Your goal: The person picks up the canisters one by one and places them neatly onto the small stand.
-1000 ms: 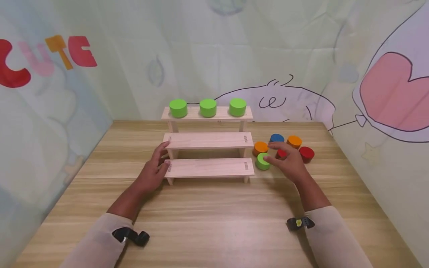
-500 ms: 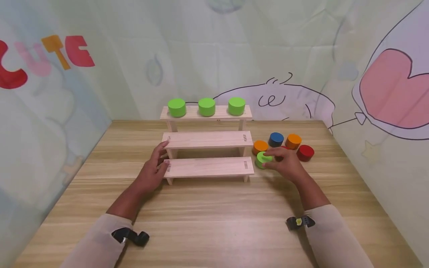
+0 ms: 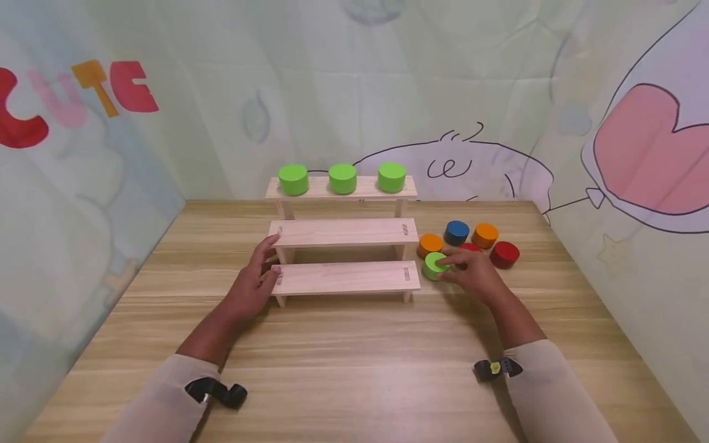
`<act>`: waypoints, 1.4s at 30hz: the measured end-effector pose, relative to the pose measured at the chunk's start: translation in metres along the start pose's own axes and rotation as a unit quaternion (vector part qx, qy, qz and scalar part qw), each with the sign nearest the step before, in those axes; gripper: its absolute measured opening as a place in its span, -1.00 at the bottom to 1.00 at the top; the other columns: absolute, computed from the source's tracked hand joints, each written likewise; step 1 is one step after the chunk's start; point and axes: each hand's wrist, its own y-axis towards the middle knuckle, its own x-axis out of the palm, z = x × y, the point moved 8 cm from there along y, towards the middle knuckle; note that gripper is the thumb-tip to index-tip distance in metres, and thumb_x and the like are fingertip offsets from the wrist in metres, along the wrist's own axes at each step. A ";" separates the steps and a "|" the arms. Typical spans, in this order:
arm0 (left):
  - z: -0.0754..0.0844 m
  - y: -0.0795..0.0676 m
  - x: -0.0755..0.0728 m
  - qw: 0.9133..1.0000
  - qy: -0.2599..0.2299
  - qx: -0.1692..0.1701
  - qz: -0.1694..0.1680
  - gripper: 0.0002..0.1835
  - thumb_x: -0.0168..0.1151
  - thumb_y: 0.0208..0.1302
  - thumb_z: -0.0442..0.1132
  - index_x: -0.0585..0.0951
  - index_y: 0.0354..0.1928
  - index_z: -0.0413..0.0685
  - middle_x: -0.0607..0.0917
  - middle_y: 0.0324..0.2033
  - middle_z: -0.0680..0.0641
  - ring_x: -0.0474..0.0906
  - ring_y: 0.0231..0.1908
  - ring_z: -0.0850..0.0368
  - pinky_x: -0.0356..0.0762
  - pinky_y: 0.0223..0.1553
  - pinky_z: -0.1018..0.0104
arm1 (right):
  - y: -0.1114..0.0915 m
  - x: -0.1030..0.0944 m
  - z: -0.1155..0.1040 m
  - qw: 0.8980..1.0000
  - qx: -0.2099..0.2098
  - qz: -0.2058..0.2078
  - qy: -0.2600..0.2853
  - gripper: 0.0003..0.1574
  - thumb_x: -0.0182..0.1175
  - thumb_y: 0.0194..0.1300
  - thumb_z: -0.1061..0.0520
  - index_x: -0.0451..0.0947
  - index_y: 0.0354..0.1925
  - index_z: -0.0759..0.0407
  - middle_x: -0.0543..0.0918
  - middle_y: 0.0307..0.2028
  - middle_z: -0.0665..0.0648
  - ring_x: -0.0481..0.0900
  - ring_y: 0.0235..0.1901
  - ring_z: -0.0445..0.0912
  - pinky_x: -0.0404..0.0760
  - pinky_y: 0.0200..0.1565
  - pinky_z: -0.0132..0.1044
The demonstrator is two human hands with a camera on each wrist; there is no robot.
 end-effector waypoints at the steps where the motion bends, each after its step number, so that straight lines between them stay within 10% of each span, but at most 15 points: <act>1: 0.000 0.000 0.000 1.000 0.001 0.000 0.001 -0.26 -0.07 0.72 -0.36 0.02 0.76 0.28 0.32 0.62 -0.39 0.38 0.56 -0.45 0.46 0.47 -0.43 | 0.000 0.000 0.000 1.000 -0.002 0.000 -0.002 -0.58 0.49 0.42 0.13 0.80 0.21 0.16 0.54 0.53 0.32 0.49 0.51 0.34 0.54 0.01 -0.75; 7: -0.001 0.000 -0.001 1.000 0.008 -0.002 0.003 -0.26 -0.07 0.72 -0.36 0.01 0.76 0.27 0.32 0.62 -0.40 0.38 0.56 -0.47 0.45 0.47 -0.43 | 0.001 0.000 -0.001 1.000 -0.004 0.004 -0.019 -0.58 0.49 0.42 0.15 0.79 0.21 0.17 0.55 0.51 0.35 0.52 0.48 0.36 0.67 0.07 -0.60; 15: -0.001 -0.001 -0.001 1.000 0.005 -0.004 0.002 -0.27 -0.06 0.71 -0.36 0.02 0.75 0.25 0.33 0.61 -0.42 0.38 0.55 -0.48 0.46 0.46 -0.44 | 0.002 0.001 -0.001 0.999 -0.006 0.010 -0.029 -0.59 0.48 0.43 0.16 0.80 0.21 0.17 0.58 0.46 0.39 0.56 0.43 0.37 0.77 0.27 0.08; 27: 0.000 0.000 -0.001 1.000 0.004 0.004 0.001 -0.26 -0.06 0.71 -0.36 0.02 0.76 0.27 0.30 0.63 -0.38 0.38 0.56 -0.46 0.46 0.47 -0.44 | -0.001 -0.001 -0.004 0.999 -0.019 0.024 -0.027 -0.61 0.48 0.44 0.16 0.81 0.19 0.16 0.60 0.44 0.41 0.59 0.42 0.37 0.75 0.26 0.15; 37: 0.000 0.000 0.000 1.000 0.008 0.002 0.001 -0.26 -0.06 0.71 -0.36 0.01 0.76 0.27 0.29 0.65 -0.37 0.37 0.57 -0.46 0.44 0.48 -0.44 | -0.007 -0.006 -0.009 0.998 -0.011 0.056 -0.020 -0.59 0.48 0.46 0.06 0.81 0.20 0.14 0.76 0.23 0.32 0.68 0.13 0.19 0.66 -0.05 -0.59; 42: 0.000 0.000 0.000 1.000 0.008 0.004 0.001 -0.26 -0.07 0.71 -0.37 0.01 0.76 0.27 0.27 0.66 -0.34 0.37 0.57 -0.45 0.44 0.49 -0.43 | -0.009 -0.010 -0.013 0.997 -0.020 0.076 0.002 -0.59 0.47 0.47 0.06 0.80 0.20 0.16 0.77 0.20 0.32 0.69 0.07 0.17 0.62 -0.10 -0.65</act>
